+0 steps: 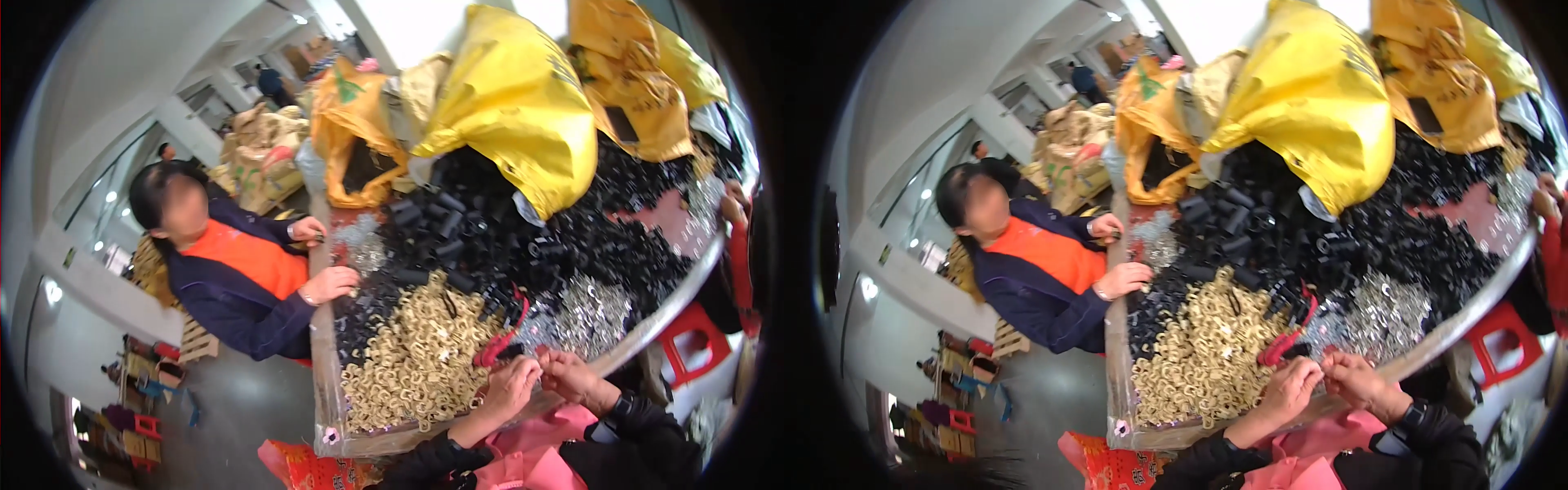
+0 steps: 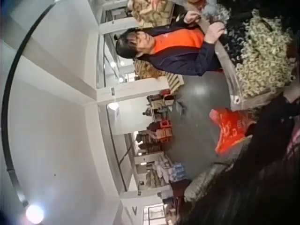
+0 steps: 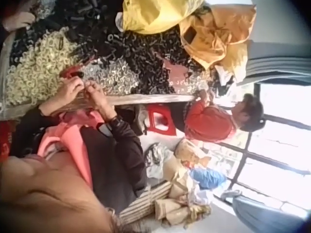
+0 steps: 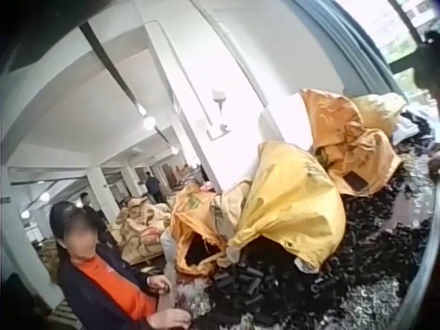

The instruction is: The person assembles components by hand, picking up a black plastic housing and inserting a small metal pin and a spring into it. They then fit a beige plastic clip onto the assembly and slide a larger black plastic sleeve over the parts.

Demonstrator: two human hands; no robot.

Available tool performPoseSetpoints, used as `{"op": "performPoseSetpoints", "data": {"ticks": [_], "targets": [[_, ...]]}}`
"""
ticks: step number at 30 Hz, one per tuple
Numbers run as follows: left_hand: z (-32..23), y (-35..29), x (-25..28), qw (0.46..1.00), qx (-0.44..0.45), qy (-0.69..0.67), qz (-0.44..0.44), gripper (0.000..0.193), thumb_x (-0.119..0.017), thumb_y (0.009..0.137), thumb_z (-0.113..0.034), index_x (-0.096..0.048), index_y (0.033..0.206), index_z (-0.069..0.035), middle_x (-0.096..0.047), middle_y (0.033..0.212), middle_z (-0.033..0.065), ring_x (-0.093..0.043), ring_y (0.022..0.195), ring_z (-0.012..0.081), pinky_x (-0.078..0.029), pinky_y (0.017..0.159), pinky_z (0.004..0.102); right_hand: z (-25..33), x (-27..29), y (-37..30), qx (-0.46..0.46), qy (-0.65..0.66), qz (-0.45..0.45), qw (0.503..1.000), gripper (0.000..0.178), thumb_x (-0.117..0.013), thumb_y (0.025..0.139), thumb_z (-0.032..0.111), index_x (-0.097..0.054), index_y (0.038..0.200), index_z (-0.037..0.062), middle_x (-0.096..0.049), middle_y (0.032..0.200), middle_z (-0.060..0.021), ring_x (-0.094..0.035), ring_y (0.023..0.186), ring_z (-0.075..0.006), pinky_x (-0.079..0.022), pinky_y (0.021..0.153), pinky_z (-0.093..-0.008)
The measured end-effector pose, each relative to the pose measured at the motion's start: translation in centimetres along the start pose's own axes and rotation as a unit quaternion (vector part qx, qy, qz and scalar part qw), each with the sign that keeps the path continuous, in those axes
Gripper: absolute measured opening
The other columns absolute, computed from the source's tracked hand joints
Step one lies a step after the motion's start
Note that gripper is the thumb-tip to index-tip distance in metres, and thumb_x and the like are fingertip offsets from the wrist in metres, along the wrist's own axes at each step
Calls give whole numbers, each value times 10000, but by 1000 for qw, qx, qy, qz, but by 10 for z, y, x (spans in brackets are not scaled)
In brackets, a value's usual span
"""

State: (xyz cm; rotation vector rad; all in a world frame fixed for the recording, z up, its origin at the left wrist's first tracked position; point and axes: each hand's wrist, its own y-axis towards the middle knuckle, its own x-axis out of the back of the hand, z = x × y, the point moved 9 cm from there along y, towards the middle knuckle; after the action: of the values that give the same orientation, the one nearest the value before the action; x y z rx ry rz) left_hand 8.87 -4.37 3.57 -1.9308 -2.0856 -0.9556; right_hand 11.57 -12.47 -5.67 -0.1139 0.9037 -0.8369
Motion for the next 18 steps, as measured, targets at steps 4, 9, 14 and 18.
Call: {"op": "performPoseSetpoints", "data": {"ticks": [4, 9, 14, 18], "targets": [[5, -4, -6, 999, 30, -17, 11, 75, -490, 823, -118, -477, 828, -44, -530, 730, 127, -545, 650, 287, -429, 545, 346, -4, -2, -11, -12, 19, -14, 1000, 100, -491, 841, 140, -506, 802, 49, -477, 645, -10, -436, 525, -95, -352, 473, -202], [3, -9, -3, 995, 62, -52, 53, 80, -478, 834, -121, -468, 845, -42, -539, 708, 126, -555, 635, 280, -430, 537, 347, -1, -16, -17, -8, -113, 73, 991, 153, -471, 858, 178, -514, 797, 45, -488, 631, 5, -443, 540, -63, -345, 471, -185], [0, -22, 5, 993, 81, -81, 2, 87, -493, 830, -122, -475, 816, -38, -551, 666, 95, -561, 584, 213, -426, 508, 306, 4, -39, -22, 10, -200, 166, 966, 198, -456, 866, 200, -529, 786, 35, -504, 634, 8, -432, 533, -46, -335, 464, -175], [-11, -27, 7, 995, 74, -60, -12, 91, -513, 819, -112, -483, 805, -28, -557, 649, 83, -569, 573, 188, -431, 503, 281, 2, -41, -31, -2, -192, 211, 958, 215, -469, 861, 217, -540, 785, 29, -520, 646, -1, -432, 522, -50, -336, 463, -174]]}}
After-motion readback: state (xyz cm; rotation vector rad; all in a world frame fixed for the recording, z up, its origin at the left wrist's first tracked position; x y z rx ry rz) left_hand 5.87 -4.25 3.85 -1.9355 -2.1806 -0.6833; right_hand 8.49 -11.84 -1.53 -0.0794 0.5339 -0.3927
